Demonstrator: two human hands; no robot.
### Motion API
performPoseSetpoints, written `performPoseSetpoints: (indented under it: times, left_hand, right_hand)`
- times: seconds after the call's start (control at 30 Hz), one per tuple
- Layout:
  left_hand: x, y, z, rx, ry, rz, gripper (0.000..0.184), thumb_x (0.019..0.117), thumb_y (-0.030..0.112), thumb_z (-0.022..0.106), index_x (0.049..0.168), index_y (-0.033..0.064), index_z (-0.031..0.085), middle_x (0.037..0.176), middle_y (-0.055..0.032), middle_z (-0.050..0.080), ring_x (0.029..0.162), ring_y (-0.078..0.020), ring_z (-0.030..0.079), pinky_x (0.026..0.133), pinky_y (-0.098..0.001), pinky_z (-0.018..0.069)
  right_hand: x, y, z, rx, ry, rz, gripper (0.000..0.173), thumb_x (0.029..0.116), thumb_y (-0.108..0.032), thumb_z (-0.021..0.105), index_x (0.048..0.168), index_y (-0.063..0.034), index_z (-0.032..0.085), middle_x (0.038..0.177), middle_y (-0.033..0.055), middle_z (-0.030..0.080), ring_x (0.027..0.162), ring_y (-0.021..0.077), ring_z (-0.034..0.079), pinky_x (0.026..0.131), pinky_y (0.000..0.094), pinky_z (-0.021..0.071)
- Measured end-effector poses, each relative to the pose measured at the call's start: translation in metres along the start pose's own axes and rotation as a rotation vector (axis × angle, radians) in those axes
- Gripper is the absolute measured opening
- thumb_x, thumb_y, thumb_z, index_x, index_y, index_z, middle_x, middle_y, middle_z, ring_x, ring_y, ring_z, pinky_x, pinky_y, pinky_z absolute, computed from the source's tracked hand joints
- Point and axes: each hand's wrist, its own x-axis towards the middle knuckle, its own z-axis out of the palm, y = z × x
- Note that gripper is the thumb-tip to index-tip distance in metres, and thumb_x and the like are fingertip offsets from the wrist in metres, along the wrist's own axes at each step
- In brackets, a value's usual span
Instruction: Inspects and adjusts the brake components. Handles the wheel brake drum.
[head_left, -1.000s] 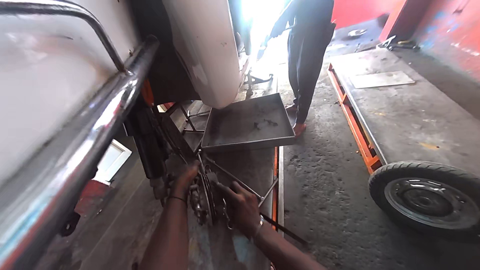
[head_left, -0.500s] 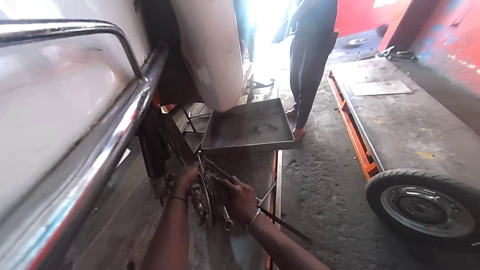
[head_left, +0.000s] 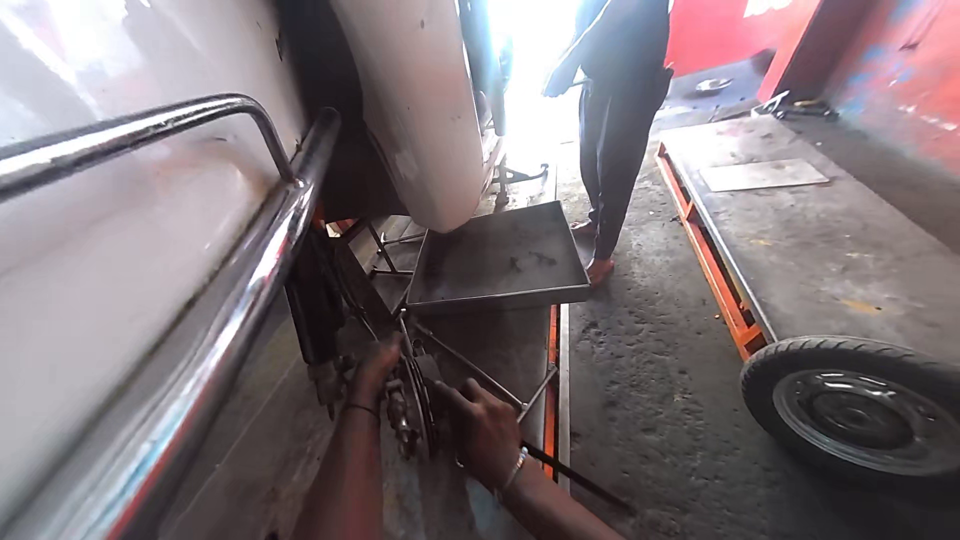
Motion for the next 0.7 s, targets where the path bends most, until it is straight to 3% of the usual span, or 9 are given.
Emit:
performPoseSetpoints:
  times: [0.1, 0.17, 0.23, 0.37, 0.5, 0.63, 0.7]
  left_hand:
    - [0.004, 0.003, 0.001, -0.027, 0.0, -0.028, 0.054, 0.1129, 0.034, 0.037, 0.132, -0.0127, 0.056, 0.135, -0.0326, 0.055, 0.128, -0.0396, 0.053, 0.109, -0.0508, 0.039]
    - [0.003, 0.0, 0.004, -0.073, 0.02, -0.043, 0.054, 0.1123, 0.036, 0.039, 0.129, -0.012, 0.058, 0.13, -0.0312, 0.058, 0.12, -0.0381, 0.056, 0.104, -0.0498, 0.0419]
    - [0.007, -0.006, 0.001, -0.1, 0.018, -0.034, 0.054, 0.1123, 0.036, 0.039, 0.13, -0.0126, 0.057, 0.133, -0.0327, 0.056, 0.124, -0.0398, 0.055, 0.107, -0.0521, 0.04]
    - [0.007, -0.005, 0.003, -0.089, 0.011, -0.022, 0.055, 0.1122, 0.035, 0.039, 0.13, -0.0133, 0.057, 0.135, -0.0331, 0.055, 0.127, -0.0404, 0.053, 0.108, -0.0521, 0.039]
    - [0.001, -0.006, 0.002, -0.102, 0.031, -0.032, 0.056, 0.1114, 0.039, 0.041, 0.13, -0.0117, 0.058, 0.134, -0.0318, 0.056, 0.126, -0.0401, 0.054, 0.107, -0.0528, 0.0402]
    - [0.003, -0.003, 0.002, -0.017, 0.0, -0.002, 0.057, 0.1126, 0.037, 0.036, 0.132, -0.0124, 0.056, 0.138, -0.0323, 0.055, 0.132, -0.0406, 0.052, 0.111, -0.0523, 0.0375]
    - [0.003, -0.003, 0.003, -0.017, 0.002, -0.003, 0.058, 0.1123, 0.038, 0.037, 0.133, -0.0123, 0.056, 0.139, -0.0327, 0.054, 0.133, -0.0412, 0.051, 0.112, -0.0525, 0.0371]
  right_hand:
    - [0.008, -0.001, -0.004, -0.002, -0.083, 0.043, 0.034, 0.0899, -0.007, 0.063, 0.12, -0.0137, 0.077, 0.094, 0.0186, 0.072, 0.075, 0.0344, 0.072, 0.062, 0.0467, 0.0583]
    - [-0.004, -0.001, -0.003, -0.014, -0.015, 0.043, 0.038, 0.0853, -0.002, 0.064, 0.118, -0.0142, 0.078, 0.088, 0.0169, 0.072, 0.068, 0.0316, 0.071, 0.057, 0.0445, 0.0579]
    - [-0.004, -0.006, -0.002, -0.022, -0.008, 0.063, 0.04, 0.0839, -0.001, 0.063, 0.119, -0.0144, 0.078, 0.086, 0.0175, 0.071, 0.066, 0.0324, 0.071, 0.055, 0.0454, 0.0571]
    - [0.027, -0.013, -0.011, -0.044, -0.278, 0.146, 0.039, 0.1008, -0.017, 0.056, 0.137, -0.0212, 0.068, 0.109, 0.02, 0.071, 0.092, 0.0366, 0.072, 0.077, 0.0506, 0.057]
    - [-0.002, -0.001, 0.0, -0.048, -0.007, 0.005, 0.041, 0.0886, -0.005, 0.061, 0.123, -0.0182, 0.077, 0.087, 0.0166, 0.071, 0.066, 0.0308, 0.07, 0.055, 0.0438, 0.0567]
    - [0.027, -0.008, -0.013, -0.052, -0.236, 0.101, 0.036, 0.1009, -0.018, 0.055, 0.133, -0.019, 0.071, 0.105, 0.0201, 0.072, 0.088, 0.0365, 0.072, 0.075, 0.0502, 0.0574]
    - [0.017, -0.001, -0.007, -0.041, -0.155, 0.039, 0.037, 0.0979, -0.016, 0.058, 0.132, -0.0182, 0.072, 0.098, 0.0189, 0.072, 0.08, 0.0344, 0.072, 0.068, 0.0483, 0.0581]
